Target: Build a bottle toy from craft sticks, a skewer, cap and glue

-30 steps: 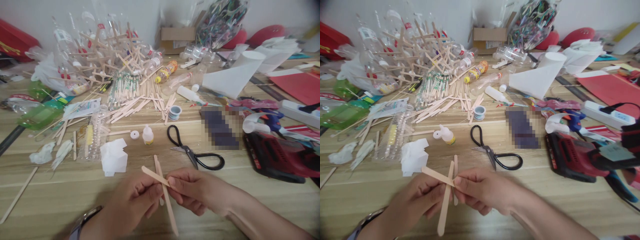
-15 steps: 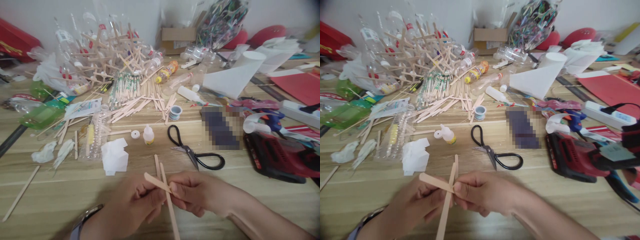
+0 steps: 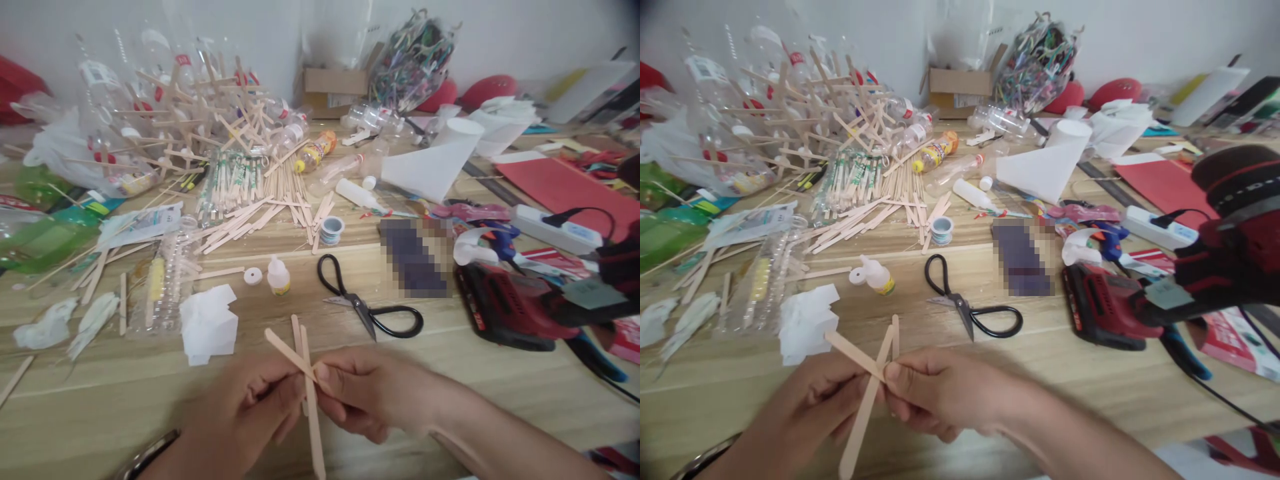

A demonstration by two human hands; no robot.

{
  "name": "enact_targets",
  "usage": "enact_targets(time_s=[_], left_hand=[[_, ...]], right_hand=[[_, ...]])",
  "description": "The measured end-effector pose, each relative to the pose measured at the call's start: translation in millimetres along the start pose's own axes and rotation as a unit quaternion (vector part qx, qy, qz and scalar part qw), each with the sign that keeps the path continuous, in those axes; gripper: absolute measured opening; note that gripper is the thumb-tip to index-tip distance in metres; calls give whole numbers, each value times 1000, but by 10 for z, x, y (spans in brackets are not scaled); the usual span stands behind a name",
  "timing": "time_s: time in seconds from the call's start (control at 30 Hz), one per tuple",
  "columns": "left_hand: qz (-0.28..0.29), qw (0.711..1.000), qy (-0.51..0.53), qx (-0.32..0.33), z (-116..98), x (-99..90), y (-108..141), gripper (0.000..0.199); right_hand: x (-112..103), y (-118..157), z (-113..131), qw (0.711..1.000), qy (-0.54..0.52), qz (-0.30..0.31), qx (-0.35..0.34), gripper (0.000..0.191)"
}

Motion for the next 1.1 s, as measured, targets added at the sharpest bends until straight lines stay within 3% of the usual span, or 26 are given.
enact_targets(time_s=[0.2, 0.27, 0.33, 0.4, 0.5, 0.53, 0.57, 0.6, 0.67, 0.87, 1.03, 1.1], left_hand=[[41, 998, 44, -7, 30, 39, 5, 50], [44, 997, 68, -9, 50, 45, -1, 50], [27, 995, 96, -16, 69, 34, -19, 48], [9, 992, 122, -28, 83, 19, -41, 48], [9, 990, 136, -42, 88, 19, -56, 50], [12, 989, 138, -45, 87, 22, -56, 50], [15, 989, 141, -48, 86, 23, -53, 50], [14, 988, 144, -51, 86, 22, -48, 50], [8, 987, 152, -58, 89, 14, -39, 51], [21, 980, 184, -72, 98, 38, -27, 51], [39, 976, 205, -62, 80, 69, -5, 45], [36, 975, 210, -58, 77, 70, -2, 45]], right_hand=[[-4, -14, 49, 999, 46, 13, -6, 56], [-70, -19, 124, 991, 131, -21, -27, 55], [-216, 30, 275, 956, 261, -112, -70, 52], [-428, 190, 500, 871, 400, -257, -122, 49], [-759, 618, 813, 647, 560, -499, -135, 32], [-861, 747, 863, 589, 581, -550, -115, 27], [-960, 844, 887, 555, 590, -579, -97, 23], [-1056, 902, 888, 540, 598, -587, -74, 23], [-1213, 961, 869, 525, 606, -595, -53, 23], [-1402, 872, 810, 548, 601, -580, -53, 24], [-1128, 777, 836, 524, 593, -605, -91, 21], [-892, 678, 816, 561, 571, -578, -158, 23]])
Point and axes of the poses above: each hand's wrist, its own y-axis away from the middle knuckle, its own x-axis out of the palm, z = x × y, the point moved 5 cm from there along -y, towards the middle knuckle, and after that the axes turned 8 degrees about -x, right-handed, at the moved point
